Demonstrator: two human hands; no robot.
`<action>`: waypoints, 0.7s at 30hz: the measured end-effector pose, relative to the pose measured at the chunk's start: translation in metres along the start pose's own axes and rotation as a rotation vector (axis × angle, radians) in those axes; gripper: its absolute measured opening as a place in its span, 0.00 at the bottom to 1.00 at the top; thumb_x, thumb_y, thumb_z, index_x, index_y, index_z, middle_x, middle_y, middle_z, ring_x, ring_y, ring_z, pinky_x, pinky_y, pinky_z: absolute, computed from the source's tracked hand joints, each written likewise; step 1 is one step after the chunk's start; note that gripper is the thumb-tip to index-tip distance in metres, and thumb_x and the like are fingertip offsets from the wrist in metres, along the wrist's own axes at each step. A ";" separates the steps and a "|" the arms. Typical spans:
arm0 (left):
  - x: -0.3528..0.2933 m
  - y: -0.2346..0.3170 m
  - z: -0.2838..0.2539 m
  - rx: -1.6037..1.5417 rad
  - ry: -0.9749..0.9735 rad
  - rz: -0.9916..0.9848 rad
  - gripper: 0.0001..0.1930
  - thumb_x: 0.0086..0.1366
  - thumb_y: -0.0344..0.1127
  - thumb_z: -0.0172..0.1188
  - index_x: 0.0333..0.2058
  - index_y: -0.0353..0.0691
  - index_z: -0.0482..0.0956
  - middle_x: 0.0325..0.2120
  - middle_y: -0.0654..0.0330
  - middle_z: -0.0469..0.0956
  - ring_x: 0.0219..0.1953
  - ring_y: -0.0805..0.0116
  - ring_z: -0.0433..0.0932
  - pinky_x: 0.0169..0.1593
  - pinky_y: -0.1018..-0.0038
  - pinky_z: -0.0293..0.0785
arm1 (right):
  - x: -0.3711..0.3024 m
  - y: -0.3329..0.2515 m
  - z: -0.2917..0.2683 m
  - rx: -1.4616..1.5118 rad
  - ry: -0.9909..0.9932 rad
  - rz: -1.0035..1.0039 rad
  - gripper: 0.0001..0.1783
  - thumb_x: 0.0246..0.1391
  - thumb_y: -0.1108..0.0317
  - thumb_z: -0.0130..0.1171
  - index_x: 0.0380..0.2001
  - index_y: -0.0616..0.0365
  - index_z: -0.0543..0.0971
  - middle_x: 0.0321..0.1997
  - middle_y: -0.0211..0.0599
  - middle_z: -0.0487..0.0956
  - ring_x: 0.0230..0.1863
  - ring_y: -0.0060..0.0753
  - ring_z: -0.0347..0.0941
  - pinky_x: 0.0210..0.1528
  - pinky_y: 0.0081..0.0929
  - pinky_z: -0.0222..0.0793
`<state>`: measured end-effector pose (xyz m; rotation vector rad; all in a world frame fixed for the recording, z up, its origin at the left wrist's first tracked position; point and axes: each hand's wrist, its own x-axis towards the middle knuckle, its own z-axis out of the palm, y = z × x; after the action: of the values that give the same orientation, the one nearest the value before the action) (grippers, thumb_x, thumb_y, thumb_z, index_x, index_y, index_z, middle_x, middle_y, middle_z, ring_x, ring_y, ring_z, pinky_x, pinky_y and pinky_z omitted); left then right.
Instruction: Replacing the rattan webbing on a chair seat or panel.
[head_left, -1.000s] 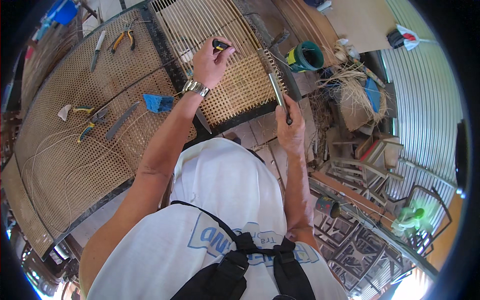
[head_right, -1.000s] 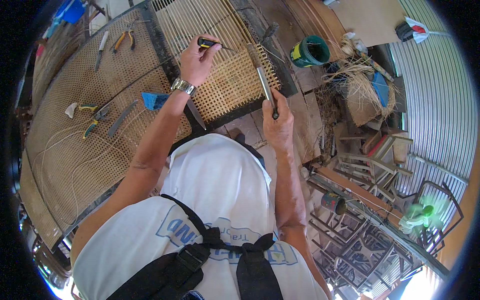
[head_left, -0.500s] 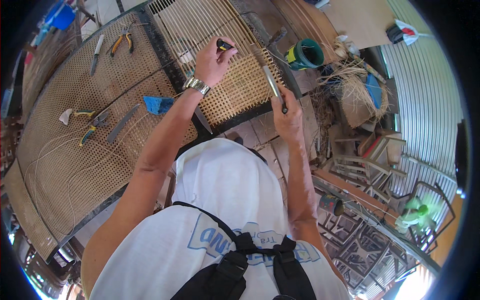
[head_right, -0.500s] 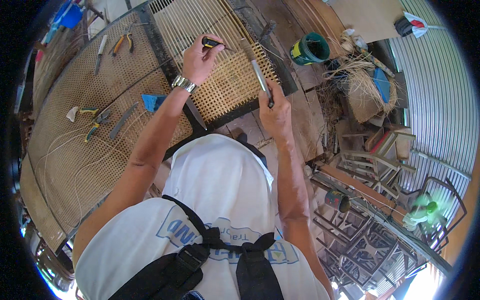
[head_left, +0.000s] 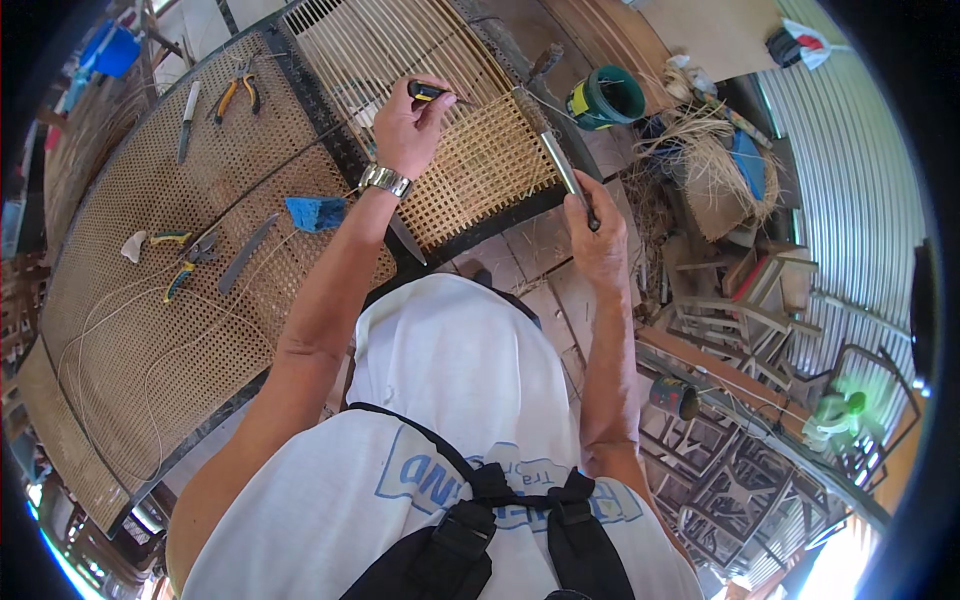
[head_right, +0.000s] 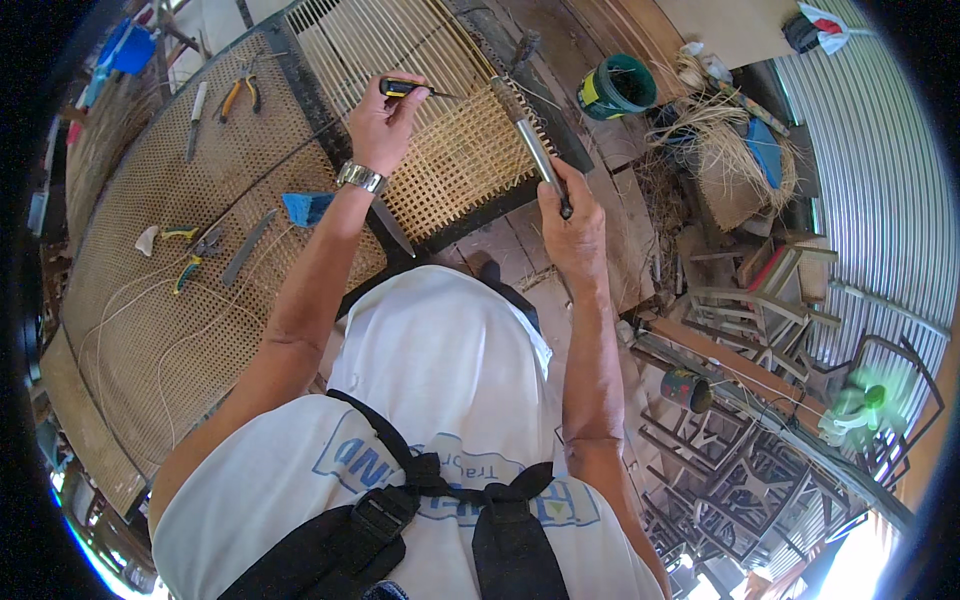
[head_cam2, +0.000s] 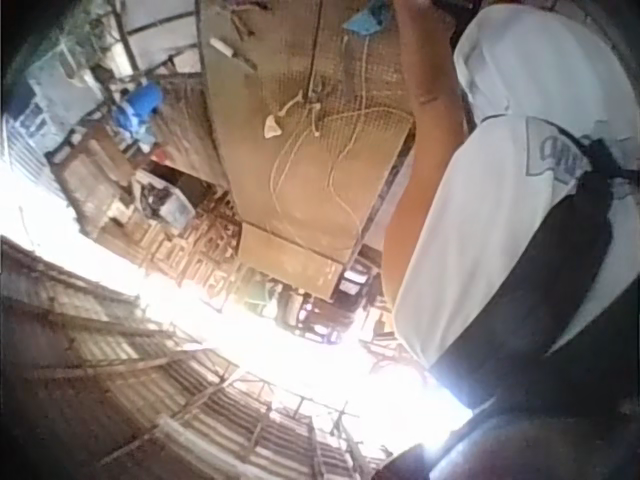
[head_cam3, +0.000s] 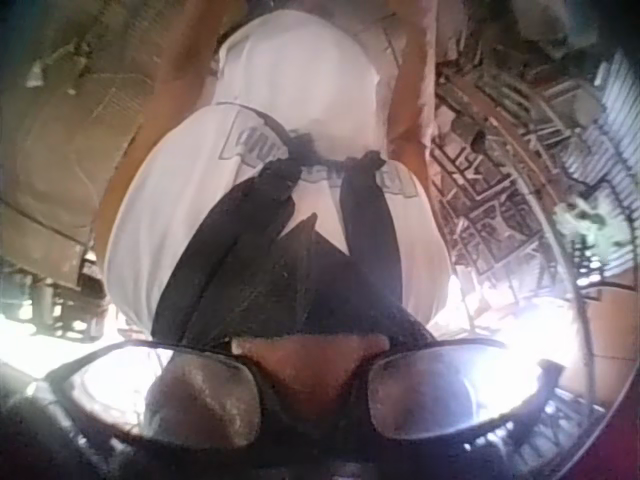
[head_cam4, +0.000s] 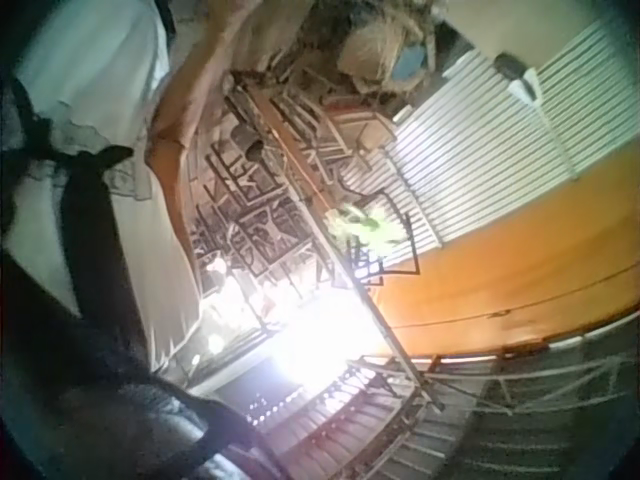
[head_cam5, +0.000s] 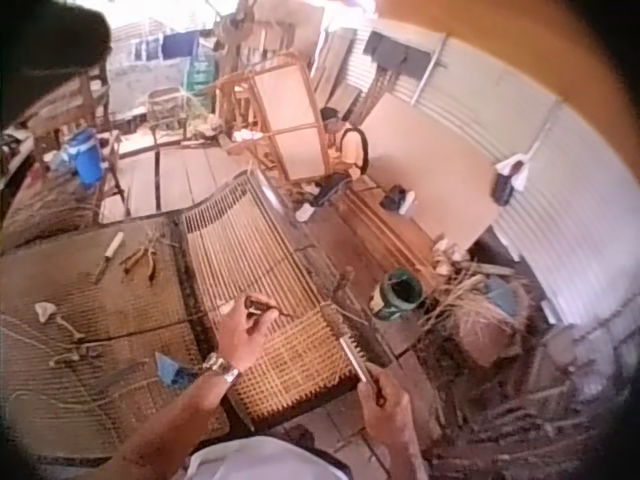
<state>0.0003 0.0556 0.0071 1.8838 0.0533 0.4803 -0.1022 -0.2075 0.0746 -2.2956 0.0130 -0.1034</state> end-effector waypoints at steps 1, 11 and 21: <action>0.000 0.000 0.001 0.003 -0.013 -0.047 0.12 0.65 0.36 0.72 0.43 0.44 0.80 0.30 0.63 0.87 0.24 0.79 0.82 0.26 0.78 0.74 | -0.002 0.000 0.001 0.034 0.004 0.011 0.20 0.68 0.62 0.60 0.59 0.58 0.78 0.40 0.45 0.84 0.38 0.32 0.80 0.41 0.31 0.75; -0.004 0.003 0.013 0.016 -0.067 0.018 0.13 0.63 0.35 0.73 0.43 0.43 0.80 0.28 0.63 0.86 0.22 0.79 0.79 0.26 0.77 0.73 | -0.011 -0.001 0.006 0.074 0.071 0.067 0.19 0.69 0.62 0.60 0.58 0.58 0.78 0.35 0.35 0.80 0.33 0.24 0.72 0.36 0.27 0.70; 0.015 -0.005 0.018 0.132 -0.202 0.106 0.13 0.65 0.40 0.72 0.43 0.45 0.80 0.22 0.63 0.82 0.20 0.73 0.78 0.25 0.74 0.72 | 0.006 -0.005 0.023 0.037 0.089 0.022 0.18 0.68 0.63 0.59 0.56 0.60 0.78 0.38 0.41 0.82 0.36 0.31 0.77 0.41 0.30 0.74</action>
<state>0.0214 0.0458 0.0022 2.0633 -0.1525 0.3630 -0.0947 -0.1874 0.0641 -2.2520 0.0819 -0.1930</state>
